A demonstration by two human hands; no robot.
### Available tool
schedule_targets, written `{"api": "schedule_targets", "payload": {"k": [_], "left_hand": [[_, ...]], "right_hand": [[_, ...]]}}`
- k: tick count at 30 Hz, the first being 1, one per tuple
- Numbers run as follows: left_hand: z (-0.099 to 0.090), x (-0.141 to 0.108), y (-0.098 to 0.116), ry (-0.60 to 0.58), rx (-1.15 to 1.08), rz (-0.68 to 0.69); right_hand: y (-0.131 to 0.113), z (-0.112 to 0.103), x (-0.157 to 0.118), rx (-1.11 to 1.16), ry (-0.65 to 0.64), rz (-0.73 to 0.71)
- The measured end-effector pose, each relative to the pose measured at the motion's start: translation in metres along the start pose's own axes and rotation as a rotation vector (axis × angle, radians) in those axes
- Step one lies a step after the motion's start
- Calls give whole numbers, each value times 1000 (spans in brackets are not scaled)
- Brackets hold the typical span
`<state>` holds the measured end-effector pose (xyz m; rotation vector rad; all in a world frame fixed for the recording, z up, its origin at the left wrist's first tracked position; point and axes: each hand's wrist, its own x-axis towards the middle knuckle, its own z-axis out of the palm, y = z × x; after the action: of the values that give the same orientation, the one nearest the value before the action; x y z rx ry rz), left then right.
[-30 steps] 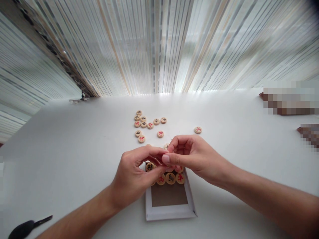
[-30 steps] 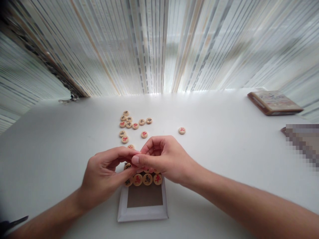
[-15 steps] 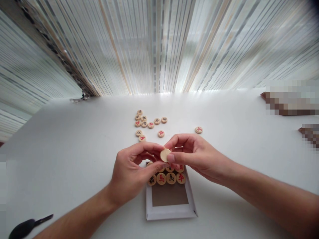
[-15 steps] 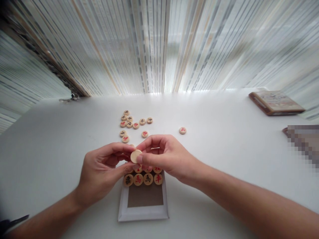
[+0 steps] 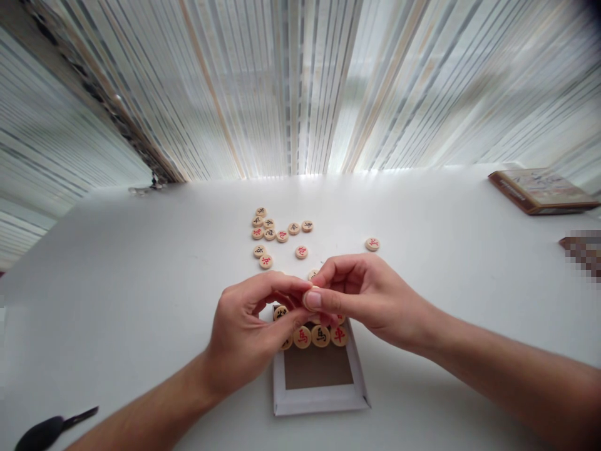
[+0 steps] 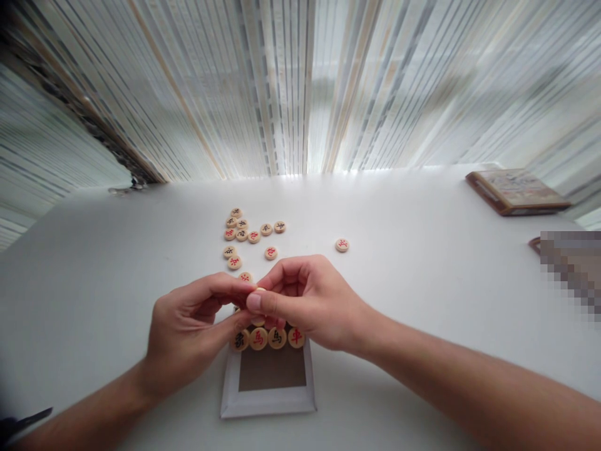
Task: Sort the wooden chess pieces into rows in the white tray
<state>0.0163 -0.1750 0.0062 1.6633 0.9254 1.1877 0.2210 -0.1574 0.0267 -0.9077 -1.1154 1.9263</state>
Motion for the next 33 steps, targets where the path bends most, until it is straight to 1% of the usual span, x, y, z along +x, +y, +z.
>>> {"api": "schedule_targets", "payload": {"k": [5, 8, 11, 14, 16, 19, 22, 24, 27, 30, 33], "left_hand": [[-3, 1, 0, 39, 4, -17], [-3, 2, 0, 46, 77, 20], [-2, 2, 0, 54, 162, 79], [-2, 2, 0, 42, 165, 79], [-1, 2, -1, 24, 114, 26], [-1, 1, 1, 5, -25, -103], [1, 3, 6, -11, -173, -221], [3, 4, 10, -25, -262, -269], [5, 5, 14, -56, -359, -323], [6, 7, 15, -65, -397, -373], [4, 7, 14, -55, -386, -395]], "right_hand": [[-4, -1, 0, -26, -26, -32], [-2, -3, -1, -105, 7, -82], [1, -3, -3, -239, 76, -208], [3, -4, -5, -405, 118, -362], [4, -4, -5, -566, 136, -487], [6, -6, -4, -820, 136, -701], [9, -7, -3, -948, 112, -856], [10, -8, -3, -993, 112, -897], [11, -8, -4, -1030, 113, -903], [9, -9, -4, -1071, 112, -940], [6, -10, -4, -1121, 89, -993]]}}
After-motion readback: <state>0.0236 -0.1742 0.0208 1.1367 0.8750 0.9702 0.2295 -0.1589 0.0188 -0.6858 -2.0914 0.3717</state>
